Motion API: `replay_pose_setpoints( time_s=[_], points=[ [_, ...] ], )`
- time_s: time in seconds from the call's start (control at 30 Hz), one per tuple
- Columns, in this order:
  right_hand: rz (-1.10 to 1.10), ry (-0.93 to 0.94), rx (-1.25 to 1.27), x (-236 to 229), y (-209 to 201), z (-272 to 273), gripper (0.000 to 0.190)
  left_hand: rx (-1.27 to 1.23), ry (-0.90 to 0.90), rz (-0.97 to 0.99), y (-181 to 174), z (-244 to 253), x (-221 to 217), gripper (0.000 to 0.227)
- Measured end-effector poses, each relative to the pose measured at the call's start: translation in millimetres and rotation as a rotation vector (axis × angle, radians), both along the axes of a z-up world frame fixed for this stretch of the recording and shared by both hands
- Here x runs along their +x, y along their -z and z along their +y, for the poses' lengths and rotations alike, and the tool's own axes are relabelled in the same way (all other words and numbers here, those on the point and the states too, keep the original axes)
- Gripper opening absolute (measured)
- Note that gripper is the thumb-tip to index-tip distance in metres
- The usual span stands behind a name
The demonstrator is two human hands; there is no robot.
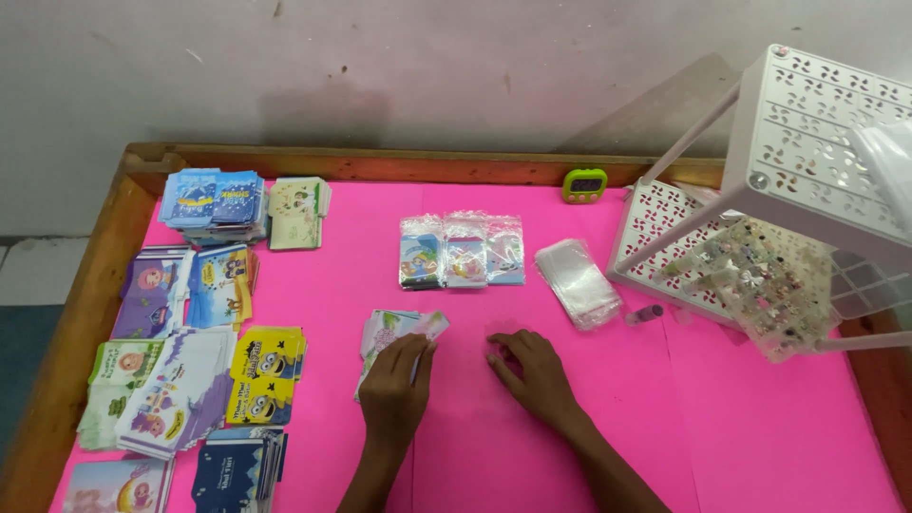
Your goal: The person is labeling small cards with a pen and then packaging them into individual clear plastic sleeves.
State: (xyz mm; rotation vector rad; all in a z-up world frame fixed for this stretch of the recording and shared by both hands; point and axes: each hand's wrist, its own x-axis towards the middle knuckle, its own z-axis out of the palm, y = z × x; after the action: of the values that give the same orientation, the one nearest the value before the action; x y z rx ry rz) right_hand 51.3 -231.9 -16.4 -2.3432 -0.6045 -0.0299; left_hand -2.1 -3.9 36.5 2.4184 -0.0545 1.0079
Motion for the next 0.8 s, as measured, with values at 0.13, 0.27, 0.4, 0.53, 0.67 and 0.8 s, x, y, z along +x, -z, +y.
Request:
replay_pose_setpoints(
  time_s=[0.13,0.27,0.4,0.53,0.67,0.8],
  points=[
    [0.264,0.144,0.264,-1,-28,-6,0.026,-0.214,0.205,0.007,-9,-8,-3,0.003],
    [0.555,0.278,0.539,-1,-40,-17,0.029,-0.52,0.279,0.301,8,-20,-6,0.008],
    [0.733,0.089,0.552,-9,-48,-18,0.034,-0.501,0.314,0.378,19,-32,-4,0.01],
    [0.758,0.163,0.584,-13,-40,-11,0.03,-0.258,0.318,0.252,21,-35,0,0.013],
    [0.557,0.351,0.458,-11,-39,-10,0.023,0.138,0.143,0.093,19,-43,1,0.04],
    [-0.073,0.359,0.206,-8,-37,-17,0.031,0.208,0.212,0.256,42,-56,-4,0.045]
  ],
)
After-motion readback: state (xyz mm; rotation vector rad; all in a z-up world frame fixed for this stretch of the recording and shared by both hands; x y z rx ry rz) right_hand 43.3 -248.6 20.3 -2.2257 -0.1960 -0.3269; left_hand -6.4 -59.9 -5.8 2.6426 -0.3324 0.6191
